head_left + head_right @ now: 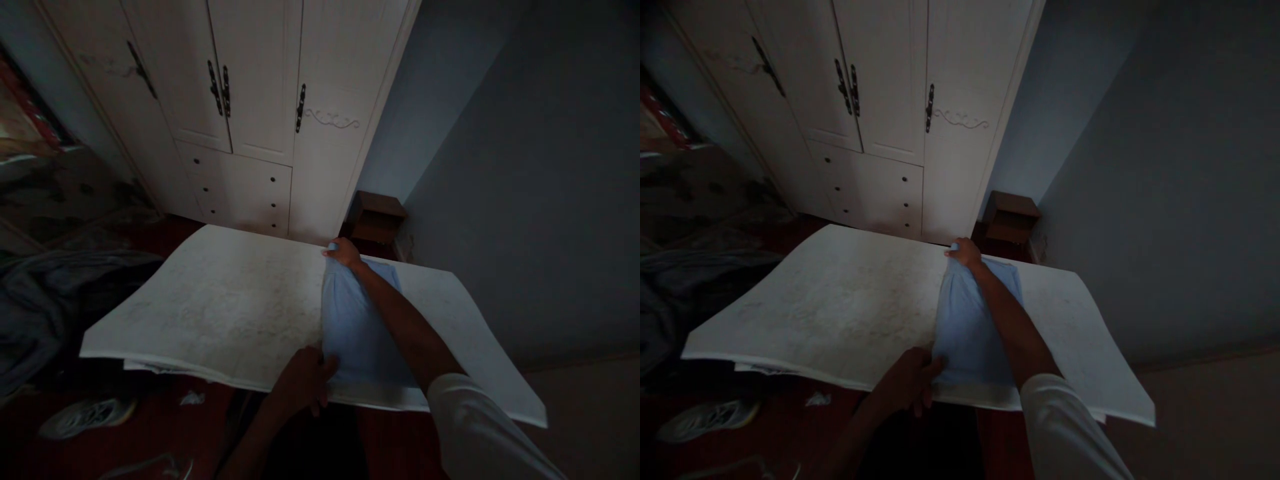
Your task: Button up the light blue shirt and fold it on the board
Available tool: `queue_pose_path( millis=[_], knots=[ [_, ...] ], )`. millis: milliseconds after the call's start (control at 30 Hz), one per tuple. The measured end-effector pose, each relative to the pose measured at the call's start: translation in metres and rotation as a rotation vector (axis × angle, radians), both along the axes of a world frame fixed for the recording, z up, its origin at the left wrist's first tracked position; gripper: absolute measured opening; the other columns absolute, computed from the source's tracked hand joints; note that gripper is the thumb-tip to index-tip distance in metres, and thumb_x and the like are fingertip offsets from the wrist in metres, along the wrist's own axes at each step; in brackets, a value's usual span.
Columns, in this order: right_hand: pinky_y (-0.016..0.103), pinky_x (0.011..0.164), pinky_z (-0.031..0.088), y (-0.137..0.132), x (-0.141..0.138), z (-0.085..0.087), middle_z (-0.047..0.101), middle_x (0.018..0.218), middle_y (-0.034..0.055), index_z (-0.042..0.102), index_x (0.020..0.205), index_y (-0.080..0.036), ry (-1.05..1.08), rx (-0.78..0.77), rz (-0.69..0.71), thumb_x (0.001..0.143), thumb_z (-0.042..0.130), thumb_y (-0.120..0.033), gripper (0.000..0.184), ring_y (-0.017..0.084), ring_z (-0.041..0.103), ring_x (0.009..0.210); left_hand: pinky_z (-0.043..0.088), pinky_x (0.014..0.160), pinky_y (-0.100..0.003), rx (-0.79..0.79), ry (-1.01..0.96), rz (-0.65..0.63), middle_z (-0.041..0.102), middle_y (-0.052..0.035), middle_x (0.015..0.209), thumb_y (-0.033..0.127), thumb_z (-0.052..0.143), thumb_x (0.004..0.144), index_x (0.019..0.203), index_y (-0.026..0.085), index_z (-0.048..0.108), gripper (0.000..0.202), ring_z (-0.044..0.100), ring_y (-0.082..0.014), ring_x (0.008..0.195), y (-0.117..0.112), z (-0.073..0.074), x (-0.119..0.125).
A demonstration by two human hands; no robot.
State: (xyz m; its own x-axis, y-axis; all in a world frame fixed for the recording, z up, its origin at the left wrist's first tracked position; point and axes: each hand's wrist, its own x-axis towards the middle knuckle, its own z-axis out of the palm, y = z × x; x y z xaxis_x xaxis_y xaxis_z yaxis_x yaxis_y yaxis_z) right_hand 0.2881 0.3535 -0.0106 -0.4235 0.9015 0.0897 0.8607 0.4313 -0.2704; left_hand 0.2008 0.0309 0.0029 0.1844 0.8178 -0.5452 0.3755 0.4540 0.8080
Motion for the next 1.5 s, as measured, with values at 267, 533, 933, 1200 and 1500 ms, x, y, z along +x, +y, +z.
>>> queue_pose_path(
  millis=[267,533,933,1200,1500],
  knots=[
    [0.034,0.099,0.041,-0.011,0.017,0.016,0.064,0.119,0.0149,0.063,0.117,-0.013,0.046,0.142,0.065,0.1,0.034,-0.042,0.044,0.023,0.057,0.114,0.049,0.056,-0.03,0.229,0.265,0.14,0.069,-0.0108,0.069,0.058,0.035,0.09,0.083,0.013,0.062,0.053,0.068,-0.0216,0.062,-0.002,0.002,0.001],
    [0.039,0.117,0.02,-0.043,0.033,0.01,0.037,0.152,0.0124,0.045,0.142,-0.016,-0.031,0.188,0.276,0.098,0.039,-0.05,0.056,0.023,0.029,0.143,0.028,0.113,-0.055,1.081,0.506,-0.032,0.028,-0.0253,0.153,0.054,0.045,0.091,0.144,0.008,0.032,0.071,0.018,-0.034,0.146,0.025,-0.013,0.023],
    [0.048,0.118,0.011,-0.036,0.016,-0.012,0.031,0.156,0.0094,0.043,0.144,-0.023,0.004,-0.027,0.15,0.099,0.029,-0.052,0.055,0.026,0.02,0.146,0.023,0.114,-0.06,1.022,0.519,-0.221,0.022,-0.021,0.156,0.059,0.041,0.091,0.145,0.012,0.035,0.072,0.004,-0.0353,0.147,0.017,-0.032,0.024],
    [0.045,0.119,0.016,-0.031,0.02,-0.01,0.034,0.155,0.0039,0.044,0.142,-0.026,0.122,-0.1,0.121,0.1,0.036,-0.042,0.045,0.02,0.022,0.146,0.025,0.115,-0.059,1.027,0.419,-0.165,0.028,-0.0163,0.155,0.053,0.043,0.093,0.144,0.014,0.039,0.064,0.006,-0.0329,0.147,0.008,-0.035,0.022],
    [0.038,0.118,0.023,-0.058,0.096,0.014,0.033,0.156,0.0036,0.037,0.147,-0.026,0.498,-0.24,0.0,0.096,0.046,-0.045,0.055,0.019,0.025,0.145,0.028,0.116,-0.043,0.658,-0.096,0.259,0.04,-0.0145,0.15,0.044,0.056,0.086,0.131,0.016,0.051,0.053,0.037,-0.025,0.139,0.015,-0.026,0.003]
  ],
)
